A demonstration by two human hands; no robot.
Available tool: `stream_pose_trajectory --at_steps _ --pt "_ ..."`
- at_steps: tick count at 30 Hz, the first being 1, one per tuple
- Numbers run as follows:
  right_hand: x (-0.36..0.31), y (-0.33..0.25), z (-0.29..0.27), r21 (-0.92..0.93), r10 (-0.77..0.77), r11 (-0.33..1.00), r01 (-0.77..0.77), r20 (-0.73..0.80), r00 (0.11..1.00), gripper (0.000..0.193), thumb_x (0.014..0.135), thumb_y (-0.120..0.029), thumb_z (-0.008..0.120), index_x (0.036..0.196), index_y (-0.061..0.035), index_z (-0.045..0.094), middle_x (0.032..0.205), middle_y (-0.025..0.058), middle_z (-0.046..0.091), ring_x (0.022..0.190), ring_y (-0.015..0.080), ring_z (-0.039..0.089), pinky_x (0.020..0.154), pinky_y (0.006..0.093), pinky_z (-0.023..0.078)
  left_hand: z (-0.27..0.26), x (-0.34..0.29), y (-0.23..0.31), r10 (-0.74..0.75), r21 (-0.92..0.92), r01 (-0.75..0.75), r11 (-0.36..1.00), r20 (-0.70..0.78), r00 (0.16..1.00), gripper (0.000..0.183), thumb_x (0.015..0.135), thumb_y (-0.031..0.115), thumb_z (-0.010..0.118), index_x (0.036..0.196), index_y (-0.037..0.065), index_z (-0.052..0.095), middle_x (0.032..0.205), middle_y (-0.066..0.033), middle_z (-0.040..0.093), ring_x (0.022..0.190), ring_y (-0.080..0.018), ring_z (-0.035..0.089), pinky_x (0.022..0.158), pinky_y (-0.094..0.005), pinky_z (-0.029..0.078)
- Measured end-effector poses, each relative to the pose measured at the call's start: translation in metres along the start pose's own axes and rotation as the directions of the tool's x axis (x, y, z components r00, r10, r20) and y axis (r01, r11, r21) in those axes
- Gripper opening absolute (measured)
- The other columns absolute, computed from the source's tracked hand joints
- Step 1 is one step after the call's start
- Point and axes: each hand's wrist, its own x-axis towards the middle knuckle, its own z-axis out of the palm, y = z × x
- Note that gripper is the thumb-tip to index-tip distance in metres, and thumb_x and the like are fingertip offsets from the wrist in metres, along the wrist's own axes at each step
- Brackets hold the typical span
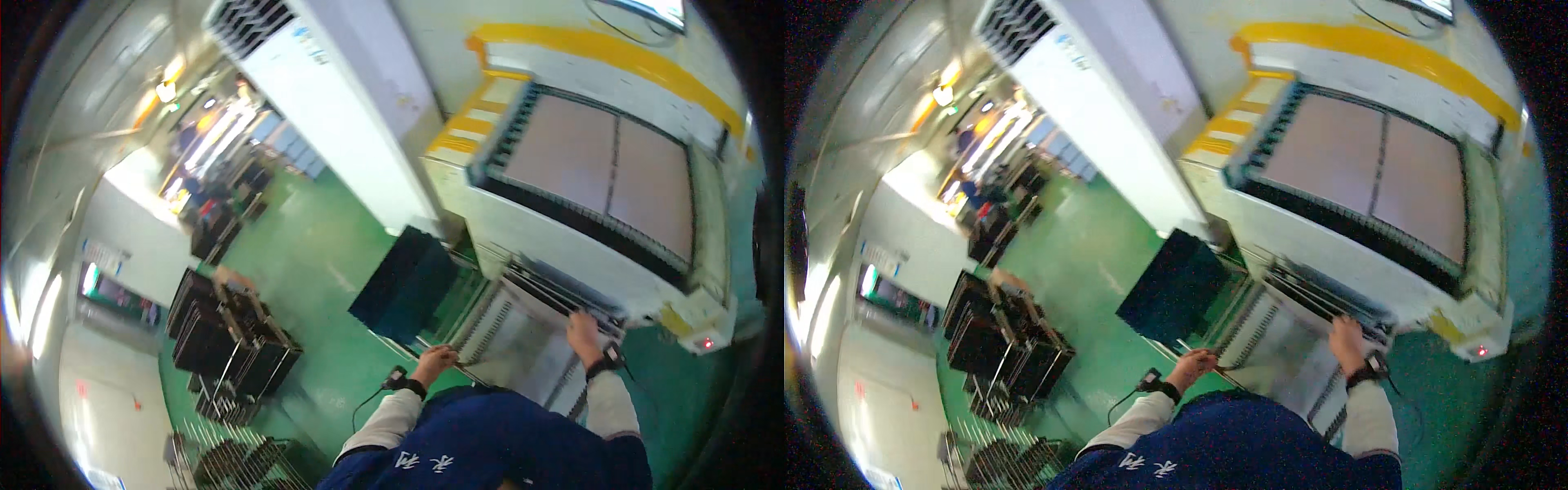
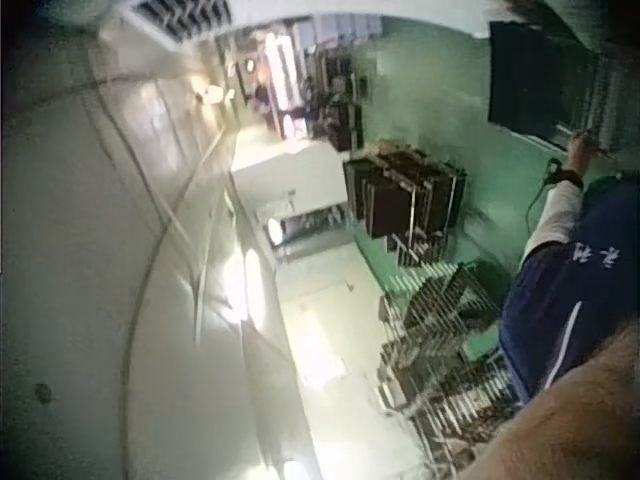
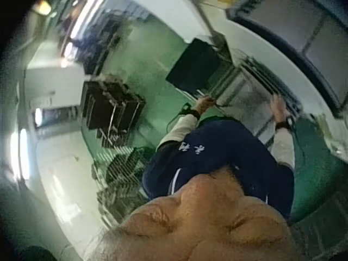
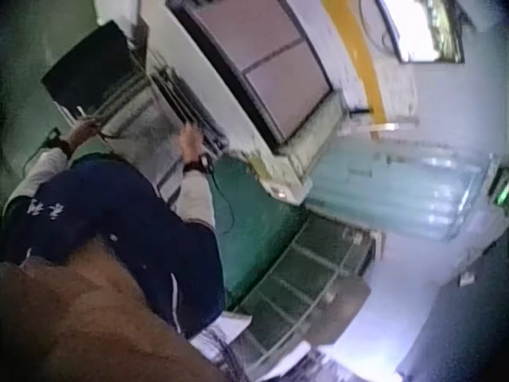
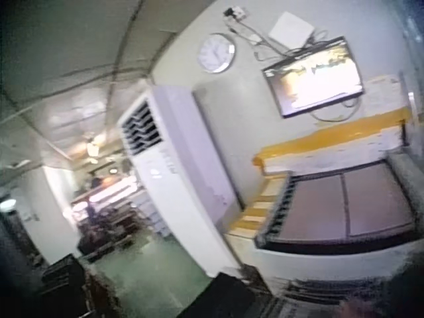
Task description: Loading metal or industrial plates from a storage rack into a processing machine with rollers.
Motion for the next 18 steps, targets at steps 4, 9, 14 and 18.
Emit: stream_pose_trajectory --at_steps 4,9,14,18 --pt "0.006 0.018 0.007 -0.123 -0.006 0.992 0.024 0.146 0.989 0.01 0.076 -0.015 0.059 0.075 -0.0052 0.061 0.085 0.0165 0.059 0.085 0.0376 0.058 0.073 0.047 0.046 0.018 -0.008 0.008 -0.049 0.042 0.056 0.998 -0.135 0.99 0.036 0.091 0.015 0.057 0.121 -0.001 0.047 0.1 -0.0161 0.064 0.092 -0.0291 0.066 0.074 -0.0367 0.054" --pt "0.018 0.03 0.025 -0.067 0.016 0.998 -0.008 0.119 0.993 0.016 0.078 -0.016 0.057 0.083 -0.0031 0.065 0.088 0.0187 0.06 0.086 0.0378 0.058 0.073 0.0479 0.046 0.01 0.006 0.001 0.013 0.064 -0.005 0.998 -0.137 0.99 0.035 0.092 0.015 0.056 0.122 0.0 0.047 0.1 -0.0169 0.063 0.088 -0.0284 0.067 0.072 -0.0372 0.055" --pt "0.016 0.021 0.02 -0.078 0.023 0.997 -0.01 0.169 0.985 0.014 0.079 -0.015 0.056 0.077 -0.0031 0.063 0.087 0.0179 0.061 0.086 0.0376 0.059 0.075 0.0481 0.046 0.016 -0.009 0.01 0.008 0.031 -0.003 1.0 -0.155 0.988 0.036 0.092 0.014 0.055 0.123 -0.002 0.046 0.098 -0.0173 0.064 0.085 -0.0271 0.067 0.072 -0.0364 0.055" --pt "0.017 0.019 0.0 -0.122 -0.036 0.991 0.053 0.136 0.99 0.018 0.078 -0.019 0.056 0.074 -0.0035 0.064 0.084 0.0173 0.061 0.083 0.0372 0.06 0.074 0.0485 0.047 0.012 -0.003 0.006 0.01 0.063 0.0 0.998 -0.156 0.988 0.034 0.092 0.014 0.054 0.122 -0.001 0.047 0.094 -0.016 0.065 0.084 -0.0275 0.067 0.071 -0.0366 0.056"
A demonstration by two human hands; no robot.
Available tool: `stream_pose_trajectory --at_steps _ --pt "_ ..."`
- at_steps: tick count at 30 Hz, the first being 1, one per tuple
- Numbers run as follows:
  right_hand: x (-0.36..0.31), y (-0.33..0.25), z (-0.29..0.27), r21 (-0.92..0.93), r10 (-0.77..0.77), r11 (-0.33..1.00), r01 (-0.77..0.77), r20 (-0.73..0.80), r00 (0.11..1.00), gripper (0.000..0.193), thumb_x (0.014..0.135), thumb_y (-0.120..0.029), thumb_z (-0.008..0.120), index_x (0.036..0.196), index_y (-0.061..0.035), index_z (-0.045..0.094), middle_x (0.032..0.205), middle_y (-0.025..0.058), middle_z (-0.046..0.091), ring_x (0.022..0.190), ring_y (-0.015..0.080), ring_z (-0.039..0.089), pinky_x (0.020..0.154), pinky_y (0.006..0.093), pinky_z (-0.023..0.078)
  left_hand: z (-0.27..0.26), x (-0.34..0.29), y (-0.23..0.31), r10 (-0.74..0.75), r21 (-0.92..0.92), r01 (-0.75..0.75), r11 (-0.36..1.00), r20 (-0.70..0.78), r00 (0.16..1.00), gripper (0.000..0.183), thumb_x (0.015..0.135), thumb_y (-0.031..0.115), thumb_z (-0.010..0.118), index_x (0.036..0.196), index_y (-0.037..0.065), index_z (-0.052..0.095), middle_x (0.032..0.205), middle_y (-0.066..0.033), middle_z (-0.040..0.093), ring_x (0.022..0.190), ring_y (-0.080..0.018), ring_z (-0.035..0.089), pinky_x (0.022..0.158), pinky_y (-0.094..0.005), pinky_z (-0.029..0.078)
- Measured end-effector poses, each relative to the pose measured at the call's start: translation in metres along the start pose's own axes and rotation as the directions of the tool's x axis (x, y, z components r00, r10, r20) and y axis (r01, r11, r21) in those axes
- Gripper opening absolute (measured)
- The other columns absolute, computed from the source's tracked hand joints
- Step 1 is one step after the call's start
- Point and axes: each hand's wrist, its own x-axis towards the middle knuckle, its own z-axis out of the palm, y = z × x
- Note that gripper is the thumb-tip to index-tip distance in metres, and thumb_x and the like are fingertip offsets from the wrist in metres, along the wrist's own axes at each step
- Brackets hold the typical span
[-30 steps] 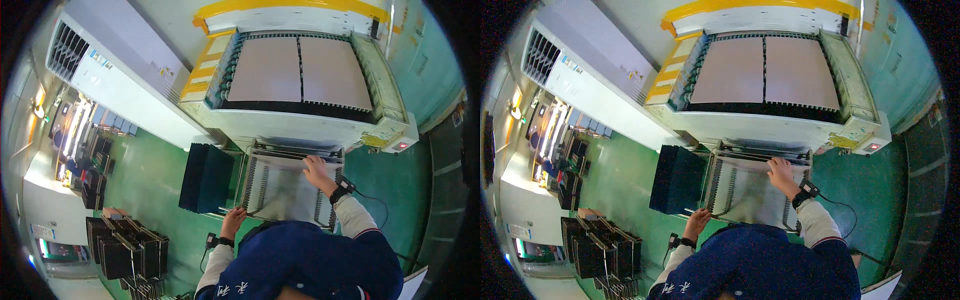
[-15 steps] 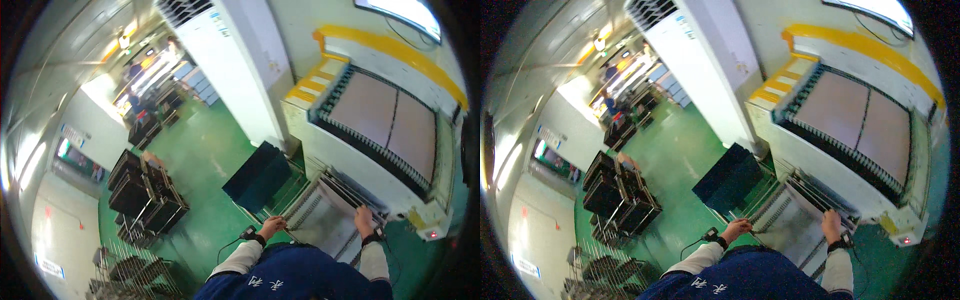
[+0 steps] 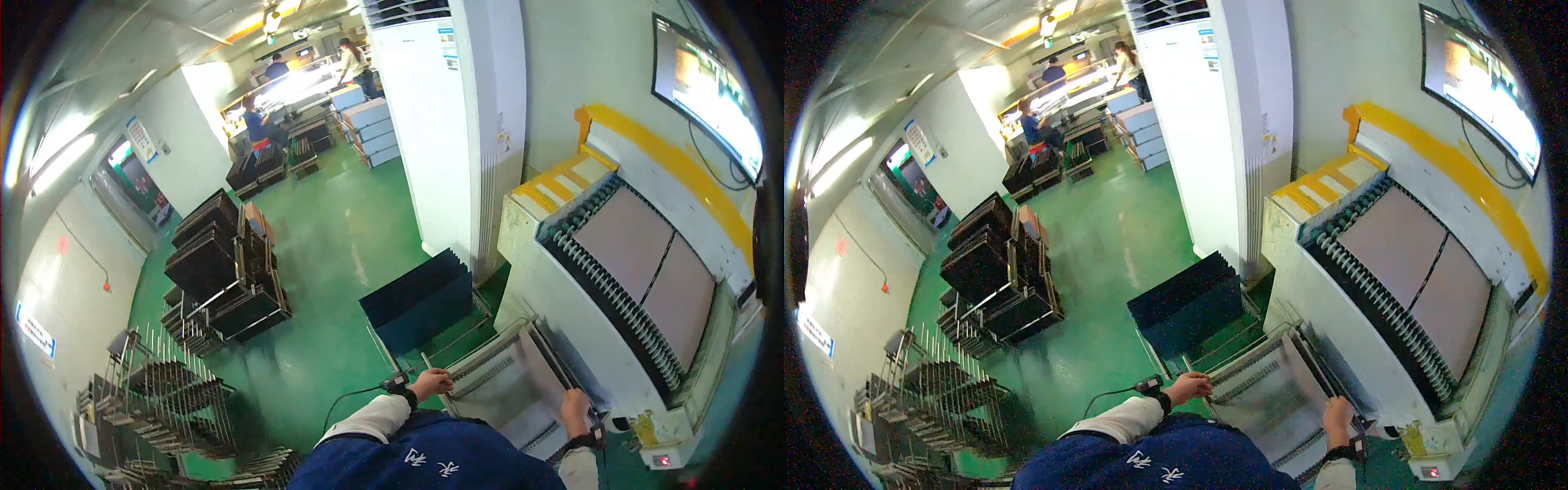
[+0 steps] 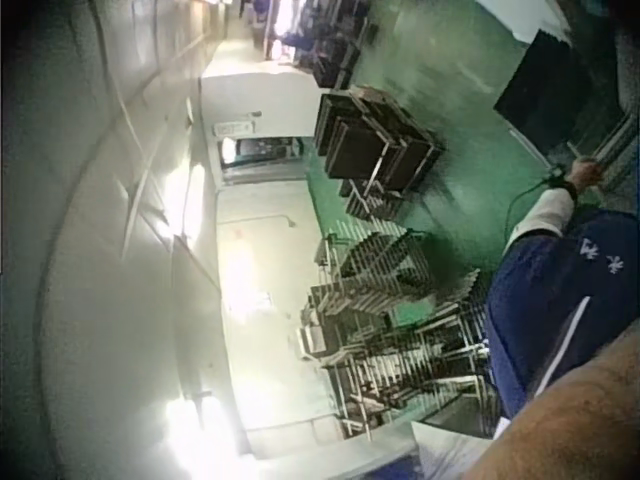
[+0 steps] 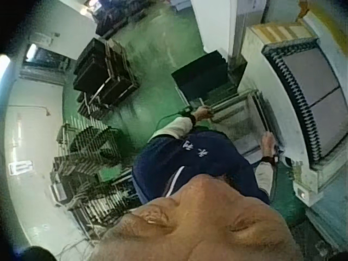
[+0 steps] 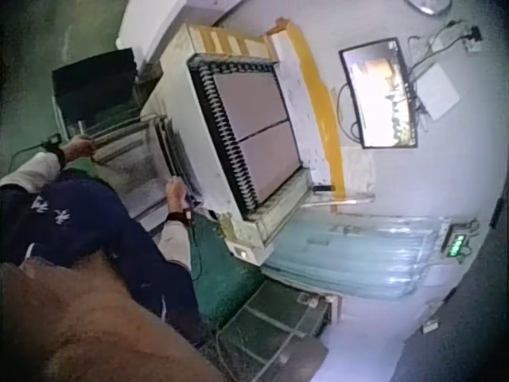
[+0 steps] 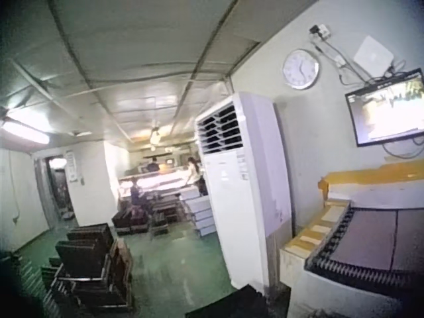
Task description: Loading metal or industrial plates from a storage rack into a processing machine with rollers.
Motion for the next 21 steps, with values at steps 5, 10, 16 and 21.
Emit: stream_pose_trajectory --at_steps 5,10,16,21 --pt "-0.004 -0.015 -0.056 0.001 0.002 1.0 -0.002 -0.113 0.994 0.019 0.075 -0.023 0.06 0.074 -0.0045 0.065 0.082 0.0168 0.061 0.081 0.0382 0.059 0.072 0.0473 0.048 -0.002 0.0 -0.002 -0.024 -0.049 0.024 0.999 -0.002 1.0 0.034 0.09 0.015 0.055 0.12 0.001 0.048 0.09 -0.0132 0.064 0.081 -0.0273 0.068 0.071 -0.0387 0.057" --pt "-0.026 -0.026 -0.129 0.049 0.001 0.999 0.009 -0.208 0.978 0.015 0.073 -0.016 0.063 0.069 -0.0024 0.059 0.079 0.0183 0.059 0.075 0.0379 0.057 0.063 0.0487 0.044 0.011 0.005 0.008 -0.01 -0.017 0.01 1.0 0.007 1.0 0.036 0.089 0.016 0.057 0.12 0.001 0.049 0.093 -0.0132 0.065 0.081 -0.027 0.068 0.071 -0.0371 0.057" --pt "-0.039 -0.02 -0.175 0.281 0.02 0.954 0.108 -0.417 0.909 0.019 0.075 -0.009 0.061 0.065 -0.0004 0.048 0.072 0.0171 0.054 0.063 0.0336 0.05 0.056 0.0453 0.036 0.041 0.001 0.024 0.06 0.063 -0.086 0.994 0.338 0.939 0.044 0.089 0.025 0.06 0.123 0.002 0.047 0.106 -0.0145 0.061 0.095 -0.0276 0.064 0.08 -0.0372 0.053" --pt "-0.029 0.046 -0.116 0.579 0.271 0.816 -0.006 -0.374 0.887 0.019 0.082 -0.011 0.061 0.068 -0.0008 0.053 0.069 0.0076 0.053 0.062 0.0215 0.05 0.054 0.0402 0.034 0.066 0.031 0.009 -0.041 -0.07 0.109 0.992 0.628 0.777 0.051 0.089 0.037 0.06 0.125 0.003 0.046 0.116 -0.0136 0.056 0.103 -0.0271 0.06 0.085 -0.039 0.05"
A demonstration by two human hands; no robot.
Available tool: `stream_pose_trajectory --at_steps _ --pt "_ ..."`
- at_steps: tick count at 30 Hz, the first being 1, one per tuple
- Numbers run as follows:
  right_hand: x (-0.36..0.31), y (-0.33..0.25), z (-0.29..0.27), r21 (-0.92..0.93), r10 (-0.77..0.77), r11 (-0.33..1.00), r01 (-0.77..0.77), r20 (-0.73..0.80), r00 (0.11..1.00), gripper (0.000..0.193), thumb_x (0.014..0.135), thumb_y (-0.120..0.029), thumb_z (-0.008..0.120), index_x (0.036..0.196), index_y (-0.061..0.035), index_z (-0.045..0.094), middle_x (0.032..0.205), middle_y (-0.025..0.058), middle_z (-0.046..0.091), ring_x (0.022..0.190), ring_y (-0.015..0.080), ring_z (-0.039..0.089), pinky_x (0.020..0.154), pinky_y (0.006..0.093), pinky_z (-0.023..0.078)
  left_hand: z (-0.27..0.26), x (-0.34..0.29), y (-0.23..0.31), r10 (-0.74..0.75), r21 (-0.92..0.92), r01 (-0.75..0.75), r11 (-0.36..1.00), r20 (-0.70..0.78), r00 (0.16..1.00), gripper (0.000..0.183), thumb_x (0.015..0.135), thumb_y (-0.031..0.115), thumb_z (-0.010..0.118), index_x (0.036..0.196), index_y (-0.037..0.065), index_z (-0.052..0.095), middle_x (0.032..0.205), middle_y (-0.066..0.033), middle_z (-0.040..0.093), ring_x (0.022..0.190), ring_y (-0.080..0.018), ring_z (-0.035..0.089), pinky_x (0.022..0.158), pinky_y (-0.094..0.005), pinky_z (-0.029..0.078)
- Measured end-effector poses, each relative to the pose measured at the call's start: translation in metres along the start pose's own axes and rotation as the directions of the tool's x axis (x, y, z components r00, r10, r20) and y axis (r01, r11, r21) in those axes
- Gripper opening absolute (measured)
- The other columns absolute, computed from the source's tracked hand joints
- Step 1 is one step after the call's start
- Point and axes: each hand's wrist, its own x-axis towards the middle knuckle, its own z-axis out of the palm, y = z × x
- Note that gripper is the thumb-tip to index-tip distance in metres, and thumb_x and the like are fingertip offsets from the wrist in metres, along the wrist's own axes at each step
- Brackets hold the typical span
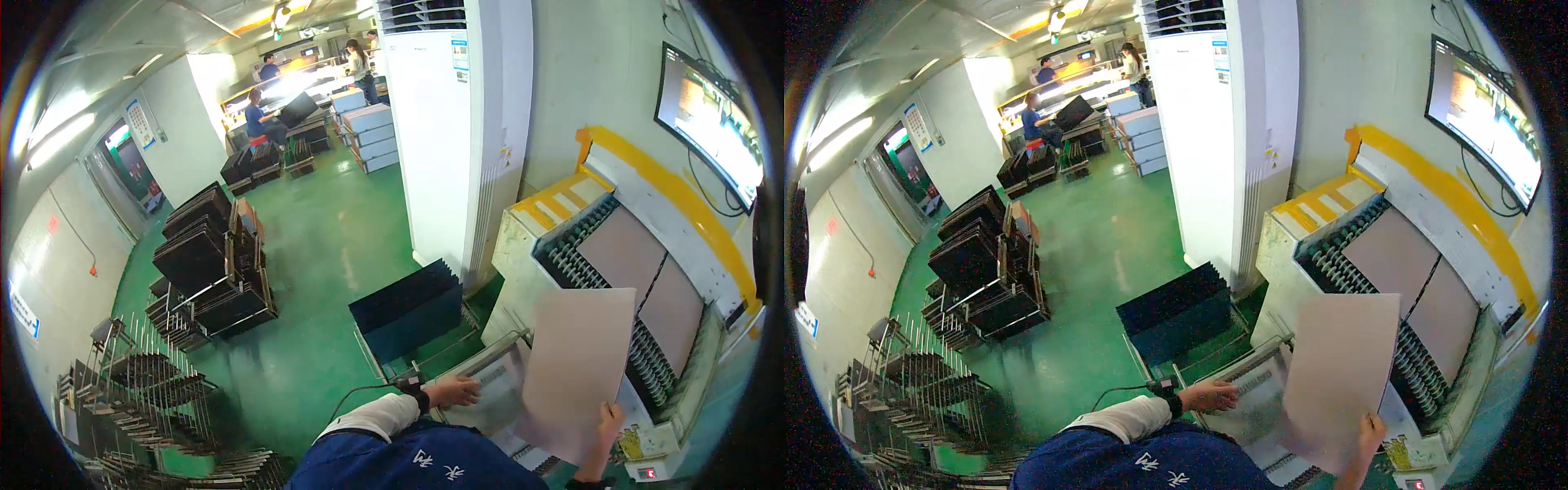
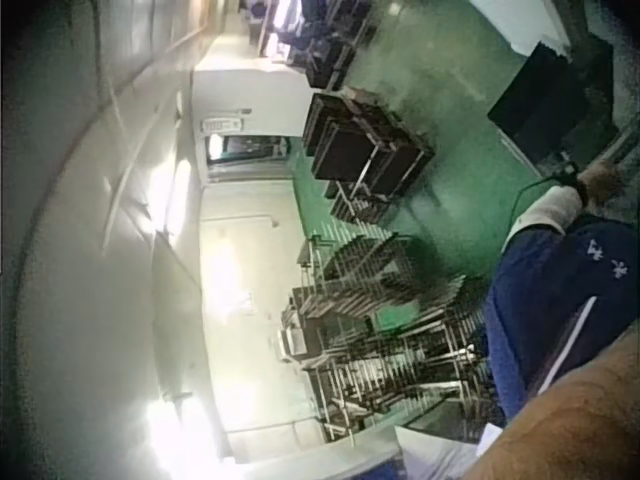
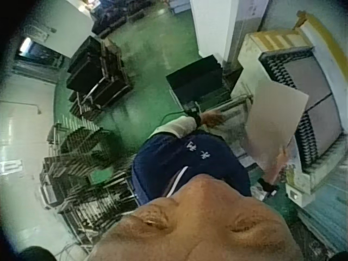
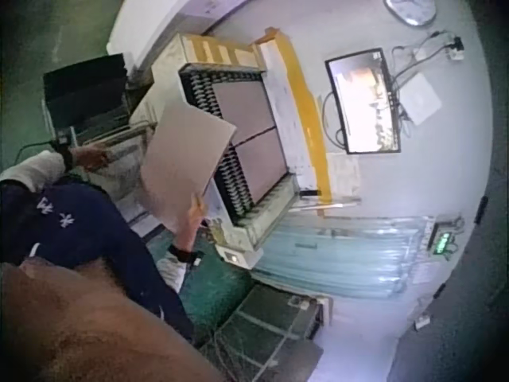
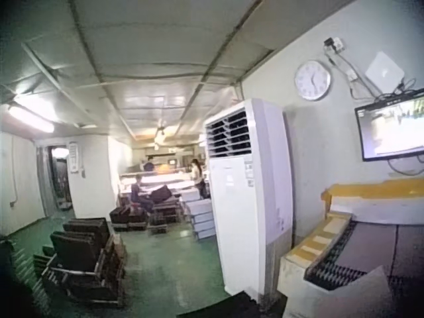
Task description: Loading metal or industrial plates from a storage rack into a processing machine with rollers.
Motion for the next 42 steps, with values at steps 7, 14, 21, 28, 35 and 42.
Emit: stream_pose_trajectory --at_steps 7,14,21,28,35,42 --pt "-0.015 -0.089 0.029 0.731 0.45 0.454 -0.509 0.305 0.839 0.025 0.089 -0.016 0.055 0.108 0.0 0.058 0.096 0.0076 0.061 0.089 0.0227 0.058 0.08 0.0385 0.046 0.042 -0.024 0.015 -0.141 0.177 0.145 0.973 -0.038 0.989 0.055 0.09 0.05 0.053 0.126 0.009 0.049 0.121 -0.0084 0.055 0.108 -0.0223 0.054 0.088 -0.0382 0.045" --pt "-0.01 -0.102 0.052 0.797 0.318 0.157 -0.584 0.518 0.794 0.035 0.091 -0.018 0.051 0.121 -0.0007 0.05 0.112 0.0105 0.057 0.1 0.0269 0.056 0.085 0.0424 0.046 0.058 -0.053 0.046 0.01 -0.13 0.025 0.991 0.262 0.965 0.056 0.095 0.043 0.047 0.139 0.011 0.037 0.134 -0.0045 0.047 0.113 -0.0192 0.051 0.091 -0.0337 0.044" --pt "0.008 -0.131 0.062 0.765 0.355 0.159 -0.625 0.546 0.759 0.035 0.093 -0.023 0.053 0.12 -0.0024 0.051 0.115 0.009 0.057 0.104 0.0253 0.055 0.09 0.0425 0.045 0.11 -0.073 0.086 0.225 -0.134 -0.206 0.969 0.145 0.964 0.054 0.094 0.036 0.052 0.139 0.011 0.037 0.132 -0.0063 0.049 0.108 -0.0206 0.056 0.09 -0.0352 0.047" --pt "0.014 -0.097 0.044 0.777 0.324 0.197 -0.598 0.524 0.788 0.034 0.093 -0.026 0.051 0.116 -0.0018 0.054 0.108 0.0085 0.059 0.098 0.0243 0.057 0.086 0.0398 0.046 0.101 -0.059 0.089 0.257 -0.208 -0.219 0.953 0.179 0.95 0.041 0.095 0.027 0.052 0.132 0.011 0.042 0.126 -0.0071 0.053 0.105 -0.0223 0.058 0.088 -0.0387 0.05" --pt "-0.009 -0.043 -0.023 0.748 0.265 0.475 -0.463 0.38 0.886 0.033 0.092 -0.026 0.053 0.113 -0.0006 0.058 0.099 0.0067 0.062 0.095 0.024 0.057 0.084 0.0358 0.046 0.11 -0.054 0.092 0.298 -0.226 -0.268 0.937 0.114 0.948 0.038 0.095 0.025 0.053 0.13 0.012 0.043 0.121 -0.0058 0.054 0.104 -0.0205 0.057 0.088 -0.0376 0.05" --pt "-0.063 0.076 -0.071 0.451 0.381 0.807 -0.381 0.094 0.92 0.041 0.088 -0.029 0.057 0.115 0.0016 0.058 0.11 0.0141 0.058 0.101 0.0303 0.055 0.088 0.039 0.043 0.104 -0.033 0.093 0.238 -0.235 -0.216 0.948 0.069 0.969 0.038 0.094 0.024 0.054 0.129 0.011 0.045 0.123 -0.0045 0.054 0.106 -0.0188 0.055 0.088 -0.036 0.05"
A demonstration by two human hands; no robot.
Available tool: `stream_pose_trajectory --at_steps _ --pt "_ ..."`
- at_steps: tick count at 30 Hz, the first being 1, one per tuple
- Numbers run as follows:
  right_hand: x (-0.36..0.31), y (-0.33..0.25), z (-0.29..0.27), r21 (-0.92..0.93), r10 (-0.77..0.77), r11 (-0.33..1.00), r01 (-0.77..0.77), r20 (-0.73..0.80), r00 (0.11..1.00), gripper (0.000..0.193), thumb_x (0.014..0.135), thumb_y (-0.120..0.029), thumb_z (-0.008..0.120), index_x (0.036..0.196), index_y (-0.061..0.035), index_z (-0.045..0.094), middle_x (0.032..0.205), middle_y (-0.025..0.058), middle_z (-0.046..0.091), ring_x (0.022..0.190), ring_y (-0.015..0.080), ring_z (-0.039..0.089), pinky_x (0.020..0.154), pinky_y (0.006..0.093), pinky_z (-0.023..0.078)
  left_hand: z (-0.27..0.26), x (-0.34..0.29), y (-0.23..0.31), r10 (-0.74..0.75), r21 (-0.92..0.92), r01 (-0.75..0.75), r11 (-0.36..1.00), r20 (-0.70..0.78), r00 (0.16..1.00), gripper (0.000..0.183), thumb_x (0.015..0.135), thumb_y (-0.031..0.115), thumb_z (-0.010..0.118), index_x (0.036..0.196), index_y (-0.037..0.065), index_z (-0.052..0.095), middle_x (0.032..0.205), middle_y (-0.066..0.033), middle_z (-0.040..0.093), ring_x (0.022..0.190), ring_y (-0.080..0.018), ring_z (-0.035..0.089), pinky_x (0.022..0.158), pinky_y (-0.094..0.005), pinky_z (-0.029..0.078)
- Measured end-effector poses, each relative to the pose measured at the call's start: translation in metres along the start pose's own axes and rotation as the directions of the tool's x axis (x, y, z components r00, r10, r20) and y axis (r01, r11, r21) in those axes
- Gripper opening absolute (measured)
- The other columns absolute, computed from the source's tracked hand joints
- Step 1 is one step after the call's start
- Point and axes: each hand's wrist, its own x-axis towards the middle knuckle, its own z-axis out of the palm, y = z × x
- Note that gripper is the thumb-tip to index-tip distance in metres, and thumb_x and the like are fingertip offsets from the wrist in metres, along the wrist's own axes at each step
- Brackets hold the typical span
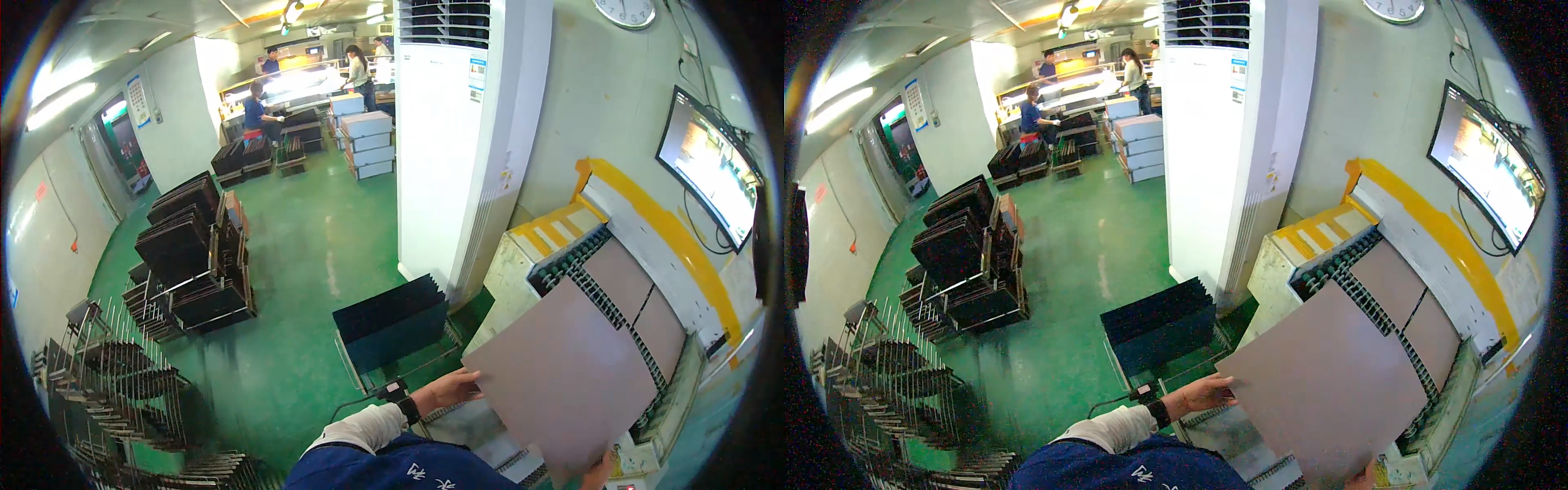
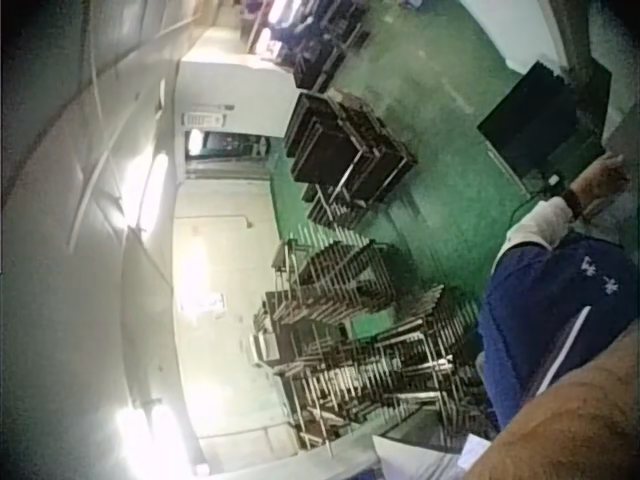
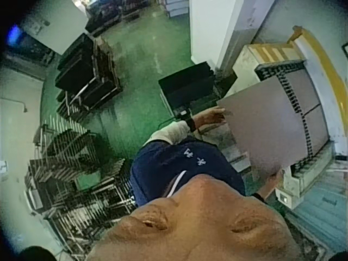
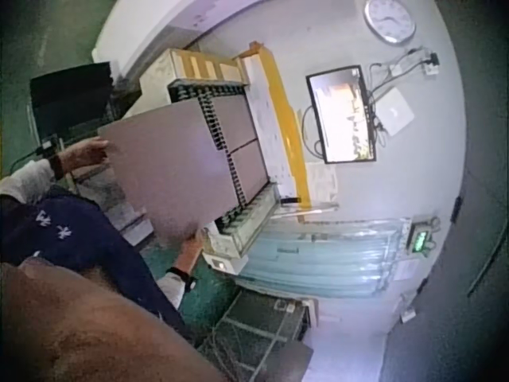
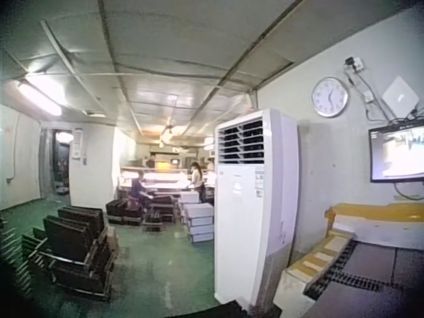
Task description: Loading metal or industrial plates from a storage rack into a processing machine with rollers.
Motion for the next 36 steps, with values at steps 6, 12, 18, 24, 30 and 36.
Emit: stream_pose_trajectory --at_steps 6,12,18,24,30,36 --pt "-0.061 0.021 0.02 0.524 0.361 0.72 -0.455 0.278 0.89 0.049 0.089 -0.032 0.054 0.123 0.003 0.055 0.12 0.0169 0.057 0.108 0.0306 0.053 0.093 0.0374 0.041 0.005 0.008 0.003 0.011 -0.019 -0.009 1.0 0.097 0.995 0.034 0.093 0.021 0.057 0.125 0.012 0.049 0.122 -0.0017 0.055 0.105 -0.0152 0.056 0.087 -0.0339 0.05" --pt "-0.108 -0.067 0.066 0.392 0.441 0.824 -0.41 0.011 0.897 0.044 0.089 -0.018 0.052 0.13 -0.0022 0.052 0.126 0.0147 0.054 0.114 0.0253 0.049 0.095 0.033 0.039 0.008 0.015 0.009 0.043 -0.003 -0.043 0.999 0.155 0.987 0.033 0.093 0.018 0.057 0.123 0.009 0.049 0.123 -0.0033 0.055 0.106 -0.0164 0.056 0.087 -0.0341 0.05" --pt "-0.091 -0.065 0.038 0.52 0.45 0.808 -0.277 -0.241 0.86 0.039 0.09 -0.018 0.053 0.126 -0.0031 0.056 0.106 0.0115 0.063 0.06 0.0146 0.051 0.053 0.0304 0.039 0.022 0.018 0.012 0.029 -0.011 -0.028 1.0 0.069 0.997 0.031 0.093 0.017 0.056 0.122 0.008 0.05 0.121 -0.004 0.056 0.106 -0.0175 0.057 0.087 -0.0336 0.05" --pt "-0.078 0.01 -0.004 0.618 0.274 0.785 -0.048 -0.277 0.921 0.034 0.092 -0.017 0.049 0.12 -0.0008 0.06 0.061 0.0026 0.047 0.039 0.0112 0.027 0.039 0.0275 0.022 0.022 0.028 0.012 0.016 -0.006 -0.016 1.0 0.076 0.997 0.03 0.092 0.016 0.056 0.122 0.01 0.051 0.118 -0.0034 0.058 0.103 -0.0175 0.059 0.088 -0.0347 0.051" --pt "-0.122 -0.057 0.062 0.728 0.235 0.683 -0.053 -0.151 0.96 0.04 0.093 -0.015 0.048 0.128 0.0033 0.051 0.071 0.0059 0.053 0.044 0.0131 0.036 0.04 0.0279 0.031 0.01 0.042 0.003 -0.001 -0.027 0.003 1.0 0.064 0.998 0.031 0.093 0.015 0.056 0.123 0.01 0.05 0.118 -0.0029 0.058 0.102 -0.0172 0.059 0.088 -0.035 0.051" --pt "-0.111 -0.056 0.072 0.816 0.19 0.575 -0.055 -0.067 0.98 0.023 0.09 -0.019 0.055 0.108 -0.0054 0.058 0.084 0.0055 0.061 0.073 0.0177 0.054 0.065 0.0303 0.044 0.027 0.063 0.004 -0.032 -0.028 0.035 0.999 0.124 0.992 0.032 0.091 0.013 0.057 0.123 0.008 0.049 0.117 -0.0048 0.057 0.1 -0.0203 0.059 0.085 -0.0357 0.051"
